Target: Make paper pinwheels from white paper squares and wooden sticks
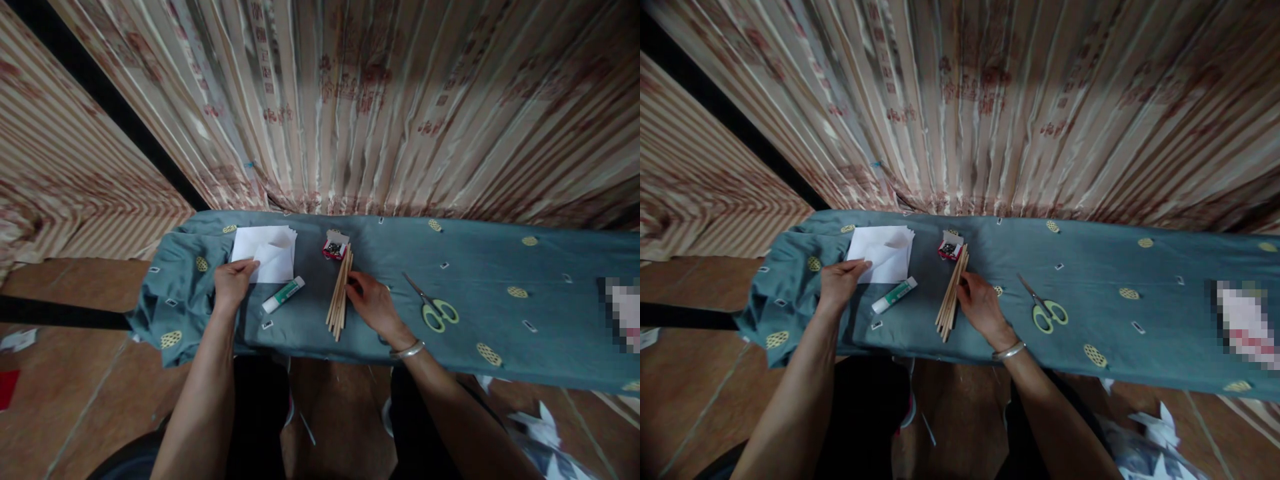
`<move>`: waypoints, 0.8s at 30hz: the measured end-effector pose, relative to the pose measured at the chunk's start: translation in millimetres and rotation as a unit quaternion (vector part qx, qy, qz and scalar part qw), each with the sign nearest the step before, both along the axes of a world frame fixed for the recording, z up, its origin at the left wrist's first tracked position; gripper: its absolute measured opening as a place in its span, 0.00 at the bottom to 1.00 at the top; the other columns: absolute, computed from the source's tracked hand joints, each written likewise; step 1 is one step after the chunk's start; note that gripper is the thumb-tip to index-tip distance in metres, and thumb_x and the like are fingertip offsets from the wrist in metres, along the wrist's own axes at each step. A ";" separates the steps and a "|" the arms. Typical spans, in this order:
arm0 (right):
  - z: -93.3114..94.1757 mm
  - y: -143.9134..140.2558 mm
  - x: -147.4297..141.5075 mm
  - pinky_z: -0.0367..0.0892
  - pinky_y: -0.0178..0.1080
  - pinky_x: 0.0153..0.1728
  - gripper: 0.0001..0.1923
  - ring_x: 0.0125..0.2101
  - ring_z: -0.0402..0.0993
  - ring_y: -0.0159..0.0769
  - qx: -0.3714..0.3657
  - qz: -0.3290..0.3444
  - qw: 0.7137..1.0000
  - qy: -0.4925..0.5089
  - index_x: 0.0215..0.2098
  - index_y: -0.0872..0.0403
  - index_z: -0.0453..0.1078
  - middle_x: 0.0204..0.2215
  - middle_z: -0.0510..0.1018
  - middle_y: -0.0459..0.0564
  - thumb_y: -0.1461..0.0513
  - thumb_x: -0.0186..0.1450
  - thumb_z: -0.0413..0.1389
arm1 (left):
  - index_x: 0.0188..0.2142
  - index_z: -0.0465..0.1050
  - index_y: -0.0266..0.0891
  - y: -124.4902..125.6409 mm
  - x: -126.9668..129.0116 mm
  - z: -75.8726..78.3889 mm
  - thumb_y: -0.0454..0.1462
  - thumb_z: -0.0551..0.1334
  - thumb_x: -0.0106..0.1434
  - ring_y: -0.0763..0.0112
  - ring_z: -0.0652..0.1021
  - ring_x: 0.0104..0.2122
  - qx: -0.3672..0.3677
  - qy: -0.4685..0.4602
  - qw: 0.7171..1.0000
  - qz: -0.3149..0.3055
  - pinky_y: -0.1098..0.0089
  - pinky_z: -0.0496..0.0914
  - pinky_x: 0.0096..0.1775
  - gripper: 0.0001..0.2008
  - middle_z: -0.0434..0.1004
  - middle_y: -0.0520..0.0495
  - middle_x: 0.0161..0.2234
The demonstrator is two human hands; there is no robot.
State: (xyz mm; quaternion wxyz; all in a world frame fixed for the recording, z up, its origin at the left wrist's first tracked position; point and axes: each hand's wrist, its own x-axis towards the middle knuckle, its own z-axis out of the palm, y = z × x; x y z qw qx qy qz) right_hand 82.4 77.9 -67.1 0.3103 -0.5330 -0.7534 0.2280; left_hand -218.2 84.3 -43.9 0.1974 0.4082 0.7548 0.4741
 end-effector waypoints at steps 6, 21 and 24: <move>2.8 -1.0 -0.8 0.71 0.43 0.43 0.14 0.37 0.78 0.40 -0.009 -0.006 1.000 0.004 0.47 0.57 0.72 0.39 0.81 0.56 0.63 0.64 0.52 | 0.23 0.79 0.36 0.2 1.7 -0.7 0.37 0.71 0.43 0.64 0.78 0.27 0.009 -0.012 0.999 0.038 0.68 0.73 0.33 0.07 0.79 0.50 0.22; 58.1 -23.7 0.5 0.72 0.41 0.41 0.09 0.36 0.78 0.39 -0.003 -0.018 0.994 0.108 0.39 0.55 0.75 0.37 0.81 0.53 0.62 0.65 0.53 | 0.35 0.82 0.40 -12.4 7.3 -6.1 0.36 0.64 0.54 0.62 0.82 0.41 -0.032 0.104 0.990 -0.092 0.67 0.73 0.47 0.09 0.84 0.46 0.38; 110.9 -61.5 -5.3 0.73 0.36 0.37 0.06 0.35 0.79 0.35 -0.063 0.104 0.958 0.261 0.35 0.51 0.76 0.34 0.82 0.48 0.61 0.65 0.57 | 0.33 0.82 0.40 -12.8 7.3 -6.5 0.36 0.64 0.55 0.61 0.82 0.41 -0.048 0.123 0.987 -0.093 0.67 0.73 0.47 0.09 0.84 0.46 0.38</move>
